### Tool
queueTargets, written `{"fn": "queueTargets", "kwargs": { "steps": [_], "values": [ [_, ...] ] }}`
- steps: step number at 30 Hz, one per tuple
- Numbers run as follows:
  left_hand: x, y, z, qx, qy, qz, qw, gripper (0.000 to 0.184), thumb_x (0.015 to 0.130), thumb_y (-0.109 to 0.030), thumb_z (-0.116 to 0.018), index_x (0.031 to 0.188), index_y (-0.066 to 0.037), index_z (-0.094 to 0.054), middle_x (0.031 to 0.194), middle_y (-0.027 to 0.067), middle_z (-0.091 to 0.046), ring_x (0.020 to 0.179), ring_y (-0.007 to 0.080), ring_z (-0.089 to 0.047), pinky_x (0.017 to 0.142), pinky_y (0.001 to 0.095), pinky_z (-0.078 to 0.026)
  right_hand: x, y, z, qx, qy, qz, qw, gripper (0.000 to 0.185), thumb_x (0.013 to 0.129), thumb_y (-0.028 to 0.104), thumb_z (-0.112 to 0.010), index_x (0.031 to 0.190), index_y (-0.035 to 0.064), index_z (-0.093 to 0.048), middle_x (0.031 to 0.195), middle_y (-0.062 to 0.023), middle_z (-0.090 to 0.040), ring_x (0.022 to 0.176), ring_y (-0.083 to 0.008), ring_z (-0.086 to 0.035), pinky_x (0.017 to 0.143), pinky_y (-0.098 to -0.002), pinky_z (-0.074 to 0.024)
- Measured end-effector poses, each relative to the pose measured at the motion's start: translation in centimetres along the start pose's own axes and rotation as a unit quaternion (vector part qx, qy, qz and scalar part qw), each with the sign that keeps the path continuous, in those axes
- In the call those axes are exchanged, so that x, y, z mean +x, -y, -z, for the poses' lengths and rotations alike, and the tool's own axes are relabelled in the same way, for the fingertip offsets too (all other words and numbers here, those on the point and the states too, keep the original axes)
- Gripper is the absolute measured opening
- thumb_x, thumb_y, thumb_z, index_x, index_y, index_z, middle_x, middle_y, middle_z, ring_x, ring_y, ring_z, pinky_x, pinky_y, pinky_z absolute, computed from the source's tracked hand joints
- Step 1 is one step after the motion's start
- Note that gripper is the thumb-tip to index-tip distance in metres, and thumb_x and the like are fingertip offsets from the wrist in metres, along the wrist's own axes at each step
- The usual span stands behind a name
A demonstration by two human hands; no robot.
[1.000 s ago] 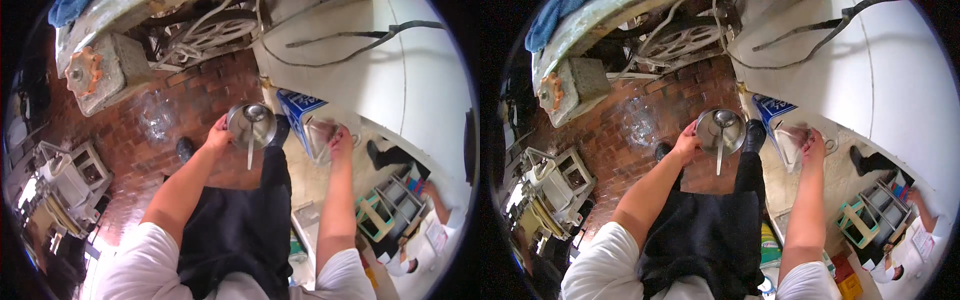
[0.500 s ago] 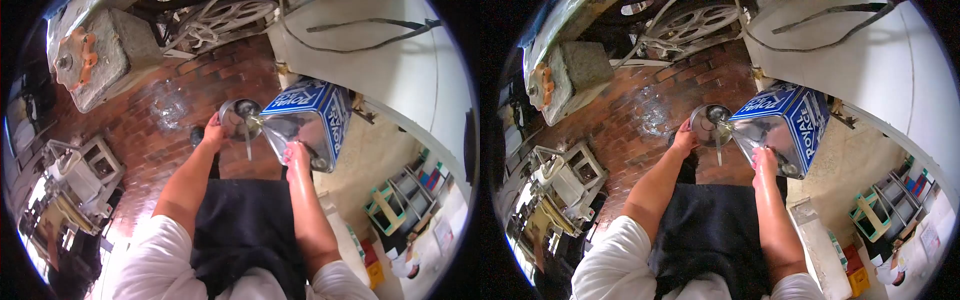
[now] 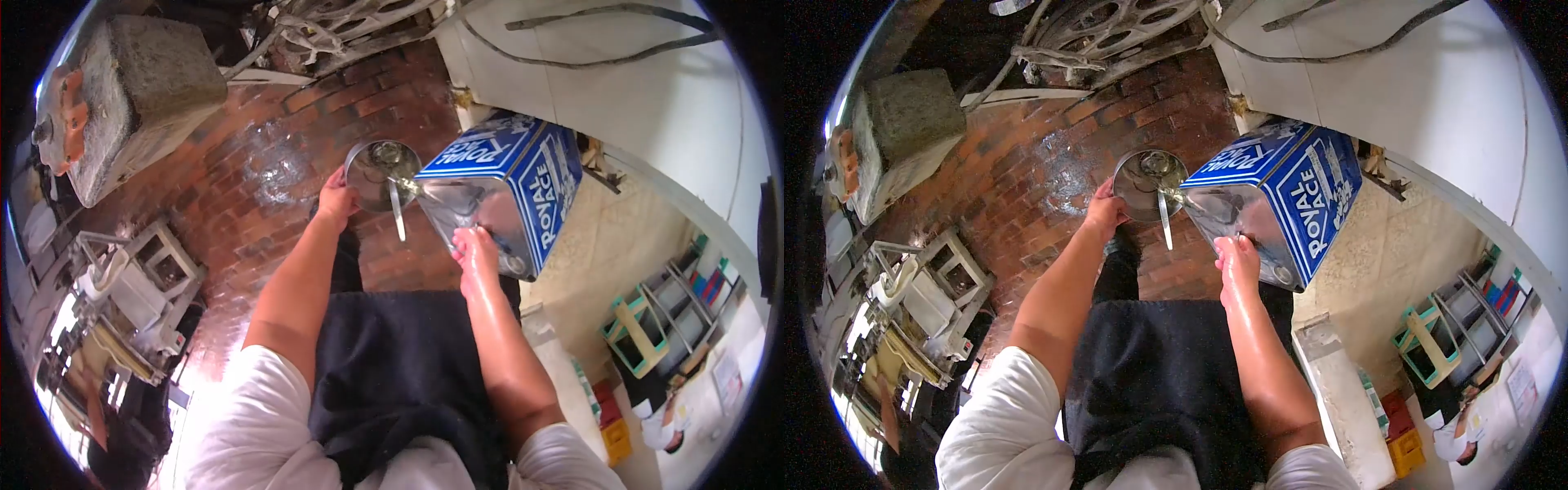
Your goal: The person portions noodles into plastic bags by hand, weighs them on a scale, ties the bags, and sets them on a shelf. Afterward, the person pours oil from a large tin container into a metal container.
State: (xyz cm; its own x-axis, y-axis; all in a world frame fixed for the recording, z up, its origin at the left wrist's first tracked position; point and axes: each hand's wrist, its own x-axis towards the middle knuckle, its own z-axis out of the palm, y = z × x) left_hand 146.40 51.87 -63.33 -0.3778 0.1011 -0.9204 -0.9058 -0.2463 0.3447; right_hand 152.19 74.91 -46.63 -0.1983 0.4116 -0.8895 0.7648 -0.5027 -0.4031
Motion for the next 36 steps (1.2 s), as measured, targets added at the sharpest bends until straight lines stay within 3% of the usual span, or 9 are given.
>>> {"fn": "queueTargets", "kwargs": {
  "steps": [5,11,23,26,30,33,36],
  "values": [
    [1.1,0.4,0.6,0.015,-0.011,-0.002,1.000,0.067,0.069,0.017,-0.043,0.126,-0.016,-0.052,0.103,-0.0008,-0.064,0.084,0.0151,-0.064,0.067,0.0338,-0.057,0.4,-1.1,0.4,-0.019,0.011,0.011,1.000,0.018,0.075,0.011,-0.065,0.070,0.0155,-0.049,0.065,0.0059,-0.046,0.058,-0.0052,-0.043,0.055,-0.0211,-0.0366],
    [2.0,1.1,1.4,0.008,-0.044,-0.003,0.999,0.066,0.069,0.015,-0.043,0.127,-0.015,-0.051,0.100,-0.0006,-0.064,0.080,0.0142,-0.064,0.065,0.0309,-0.056,1.0,-2.6,-0.7,-0.015,0.062,0.026,0.998,0.022,0.077,0.008,-0.065,0.068,0.0136,-0.046,0.063,0.0058,-0.043,0.056,-0.0051,-0.040,0.053,-0.0222,-0.0325],
    [3.3,0.5,2.5,0.016,-0.049,-0.019,0.999,0.070,0.062,0.016,-0.044,0.126,-0.011,-0.051,0.104,0.0011,-0.063,0.084,0.0162,-0.063,0.064,0.0314,-0.055,2.1,-4.3,-0.7,-0.010,0.121,0.053,0.991,0.020,0.075,0.001,-0.066,0.072,0.0104,-0.049,0.070,0.0048,-0.047,0.064,-0.0041,-0.041,0.061,-0.0204,-0.0353],
    [3.5,0.2,2.3,-0.009,-0.028,-0.028,0.999,0.071,0.065,0.012,-0.047,0.131,-0.015,-0.049,0.101,-0.0014,-0.064,0.072,0.0132,-0.061,0.050,0.0263,-0.046,3.0,-5.3,-0.4,-0.047,0.138,0.058,0.988,0.021,0.074,0.000,-0.066,0.075,0.0119,-0.048,0.076,0.0011,-0.051,0.065,-0.0074,-0.047,0.059,-0.0214,-0.0379],
    [4.3,0.5,3.0,0.044,-0.068,-0.023,0.996,0.072,0.066,0.013,-0.046,0.133,-0.012,-0.046,0.107,-0.0001,-0.063,0.077,0.0150,-0.061,0.053,0.0272,-0.047,2.7,-5.3,-0.5,-0.037,0.141,0.054,0.988,0.022,0.074,-0.001,-0.065,0.074,0.0120,-0.047,0.077,0.0016,-0.051,0.066,-0.0073,-0.047,0.060,-0.0217,-0.0376],
    [3.8,-0.1,3.0,0.024,-0.032,-0.019,0.999,0.074,0.060,0.015,-0.046,0.129,-0.011,-0.048,0.104,0.0018,-0.062,0.083,0.0159,-0.063,0.061,0.0297,-0.055,2.6,-5.3,-0.7,-0.045,0.140,0.058,0.987,0.021,0.074,-0.001,-0.065,0.075,0.0116,-0.048,0.077,0.0019,-0.051,0.066,-0.0072,-0.047,0.060,-0.0219,-0.0380],
    [3.1,-0.5,2.2,0.031,-0.054,-0.017,0.998,0.073,0.060,0.014,-0.046,0.129,-0.011,-0.049,0.101,0.0014,-0.062,0.078,0.0139,-0.062,0.057,0.0280,-0.052,2.5,-5.2,-0.8,-0.043,0.136,0.052,0.988,0.020,0.074,-0.001,-0.064,0.076,0.0112,-0.048,0.076,0.0024,-0.051,0.065,-0.0068,-0.047,0.060,-0.0212,-0.0380]
  ]
}}
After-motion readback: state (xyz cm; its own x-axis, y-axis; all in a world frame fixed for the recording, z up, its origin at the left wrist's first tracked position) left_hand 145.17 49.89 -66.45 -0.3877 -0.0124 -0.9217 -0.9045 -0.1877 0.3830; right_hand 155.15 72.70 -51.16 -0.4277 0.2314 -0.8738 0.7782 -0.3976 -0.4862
